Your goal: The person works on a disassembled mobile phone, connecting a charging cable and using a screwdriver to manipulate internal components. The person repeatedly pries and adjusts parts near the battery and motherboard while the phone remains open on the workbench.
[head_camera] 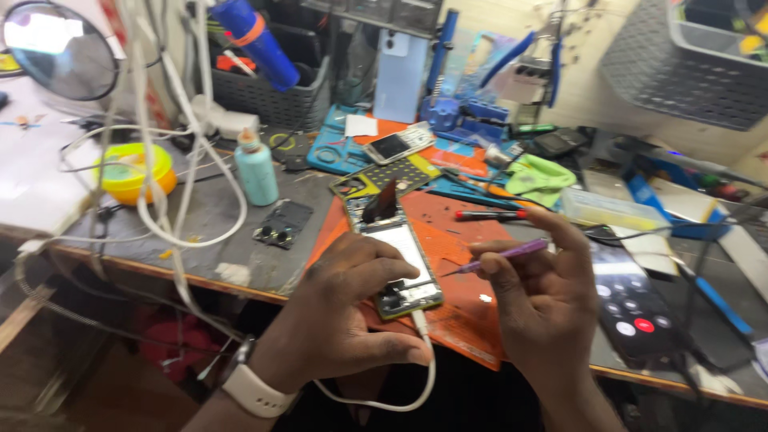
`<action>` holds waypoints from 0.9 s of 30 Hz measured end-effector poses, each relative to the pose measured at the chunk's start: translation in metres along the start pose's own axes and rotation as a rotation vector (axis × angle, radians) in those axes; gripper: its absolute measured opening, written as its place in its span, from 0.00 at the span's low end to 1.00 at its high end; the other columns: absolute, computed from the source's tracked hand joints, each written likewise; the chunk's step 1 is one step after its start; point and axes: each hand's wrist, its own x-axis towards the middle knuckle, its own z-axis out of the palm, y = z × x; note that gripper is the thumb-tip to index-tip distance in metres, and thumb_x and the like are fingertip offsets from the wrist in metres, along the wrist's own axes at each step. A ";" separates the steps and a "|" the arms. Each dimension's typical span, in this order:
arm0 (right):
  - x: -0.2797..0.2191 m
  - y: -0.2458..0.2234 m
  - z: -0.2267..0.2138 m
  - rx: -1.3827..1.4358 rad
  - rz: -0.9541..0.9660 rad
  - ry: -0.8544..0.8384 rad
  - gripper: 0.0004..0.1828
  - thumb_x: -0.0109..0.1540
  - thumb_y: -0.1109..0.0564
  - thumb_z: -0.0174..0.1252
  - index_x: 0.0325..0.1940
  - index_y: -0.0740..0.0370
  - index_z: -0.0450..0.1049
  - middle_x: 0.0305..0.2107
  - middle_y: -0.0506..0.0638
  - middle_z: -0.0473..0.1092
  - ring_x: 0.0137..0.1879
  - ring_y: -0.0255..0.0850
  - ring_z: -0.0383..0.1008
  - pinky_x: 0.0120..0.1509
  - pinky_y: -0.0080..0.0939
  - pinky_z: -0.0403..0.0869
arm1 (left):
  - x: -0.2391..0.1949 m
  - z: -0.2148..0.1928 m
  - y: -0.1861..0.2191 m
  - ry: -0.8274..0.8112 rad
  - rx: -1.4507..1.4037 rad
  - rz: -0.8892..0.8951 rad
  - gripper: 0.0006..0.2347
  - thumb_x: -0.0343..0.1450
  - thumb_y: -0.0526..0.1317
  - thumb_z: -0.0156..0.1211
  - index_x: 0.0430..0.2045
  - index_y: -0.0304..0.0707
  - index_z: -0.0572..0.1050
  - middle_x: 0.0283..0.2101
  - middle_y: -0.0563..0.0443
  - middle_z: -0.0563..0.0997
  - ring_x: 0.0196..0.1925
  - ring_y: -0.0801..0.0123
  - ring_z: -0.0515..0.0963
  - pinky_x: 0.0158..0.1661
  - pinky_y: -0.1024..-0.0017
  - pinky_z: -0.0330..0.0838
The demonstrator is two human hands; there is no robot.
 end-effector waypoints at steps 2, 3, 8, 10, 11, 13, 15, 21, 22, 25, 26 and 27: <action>-0.003 0.001 0.003 -0.044 -0.053 0.026 0.30 0.67 0.67 0.58 0.70 0.65 0.55 0.41 0.60 0.78 0.45 0.39 0.81 0.50 0.37 0.81 | -0.002 -0.001 0.001 0.059 0.002 0.037 0.29 0.58 0.63 0.74 0.41 0.38 0.82 0.46 0.49 0.82 0.53 0.57 0.80 0.54 0.62 0.75; -0.004 0.001 0.005 -0.056 -0.081 0.037 0.30 0.68 0.67 0.58 0.71 0.65 0.54 0.41 0.61 0.77 0.45 0.40 0.80 0.50 0.38 0.81 | -0.005 -0.003 0.003 0.075 0.006 0.050 0.28 0.59 0.62 0.74 0.42 0.38 0.82 0.46 0.49 0.82 0.54 0.57 0.81 0.55 0.62 0.75; -0.005 0.008 0.001 -0.063 -0.054 0.048 0.26 0.70 0.68 0.57 0.69 0.70 0.54 0.42 0.66 0.76 0.50 0.43 0.80 0.57 0.39 0.81 | -0.020 -0.014 0.014 0.228 0.111 0.113 0.24 0.63 0.57 0.74 0.43 0.38 0.81 0.45 0.49 0.82 0.53 0.57 0.80 0.56 0.61 0.75; -0.004 0.011 -0.003 -0.078 -0.029 0.047 0.25 0.71 0.68 0.56 0.69 0.71 0.54 0.42 0.67 0.76 0.49 0.43 0.80 0.57 0.38 0.80 | -0.026 -0.024 0.015 0.358 0.243 0.034 0.18 0.66 0.50 0.73 0.41 0.36 0.80 0.44 0.47 0.82 0.51 0.55 0.80 0.52 0.60 0.74; -0.003 0.011 -0.004 -0.080 -0.014 0.045 0.24 0.72 0.67 0.55 0.69 0.72 0.54 0.42 0.67 0.76 0.49 0.43 0.80 0.57 0.37 0.80 | -0.029 -0.030 0.014 0.421 0.307 -0.001 0.15 0.68 0.46 0.72 0.40 0.36 0.79 0.44 0.46 0.82 0.50 0.55 0.80 0.50 0.59 0.74; -0.002 0.011 -0.005 -0.079 0.022 0.042 0.24 0.72 0.67 0.54 0.69 0.72 0.54 0.43 0.67 0.76 0.50 0.44 0.81 0.56 0.36 0.80 | -0.036 -0.044 0.010 0.481 0.450 -0.194 0.07 0.70 0.38 0.68 0.37 0.36 0.79 0.40 0.46 0.82 0.46 0.55 0.81 0.47 0.60 0.75; -0.001 0.010 -0.005 -0.073 0.063 0.039 0.24 0.71 0.67 0.54 0.68 0.72 0.54 0.44 0.67 0.76 0.52 0.45 0.81 0.54 0.36 0.80 | -0.040 -0.057 0.004 0.495 0.481 -0.305 0.08 0.68 0.37 0.67 0.37 0.35 0.80 0.40 0.46 0.83 0.44 0.55 0.81 0.44 0.61 0.75; 0.001 0.007 -0.003 -0.059 0.096 0.055 0.25 0.70 0.67 0.54 0.68 0.73 0.55 0.43 0.65 0.75 0.51 0.45 0.81 0.54 0.36 0.81 | -0.045 -0.065 -0.008 0.437 0.603 -0.427 0.09 0.67 0.37 0.66 0.37 0.33 0.80 0.40 0.44 0.82 0.44 0.53 0.81 0.44 0.59 0.75; 0.001 0.007 -0.003 -0.083 0.112 0.058 0.25 0.69 0.67 0.54 0.68 0.73 0.55 0.43 0.66 0.76 0.50 0.46 0.81 0.53 0.36 0.81 | -0.043 -0.064 -0.010 0.438 0.644 -0.384 0.09 0.66 0.37 0.67 0.37 0.32 0.80 0.40 0.43 0.82 0.45 0.51 0.81 0.46 0.58 0.75; 0.001 0.008 -0.004 -0.106 0.123 0.060 0.25 0.69 0.68 0.55 0.68 0.72 0.56 0.42 0.66 0.76 0.49 0.46 0.81 0.52 0.37 0.80 | -0.035 -0.056 -0.011 0.412 0.672 -0.403 0.12 0.64 0.38 0.69 0.37 0.32 0.81 0.38 0.41 0.82 0.44 0.48 0.80 0.44 0.55 0.73; 0.001 0.008 -0.003 -0.079 0.104 0.058 0.25 0.69 0.68 0.54 0.68 0.72 0.56 0.43 0.66 0.76 0.50 0.45 0.81 0.53 0.37 0.80 | -0.033 -0.054 -0.011 0.413 0.673 -0.381 0.12 0.64 0.38 0.69 0.37 0.32 0.80 0.38 0.40 0.82 0.44 0.48 0.80 0.45 0.55 0.73; 0.001 0.009 -0.004 -0.057 0.085 0.059 0.25 0.69 0.68 0.54 0.68 0.72 0.55 0.43 0.66 0.76 0.50 0.45 0.81 0.54 0.36 0.80 | -0.029 -0.051 -0.010 0.412 0.670 -0.358 0.12 0.64 0.38 0.69 0.37 0.31 0.80 0.39 0.40 0.82 0.44 0.48 0.80 0.45 0.55 0.73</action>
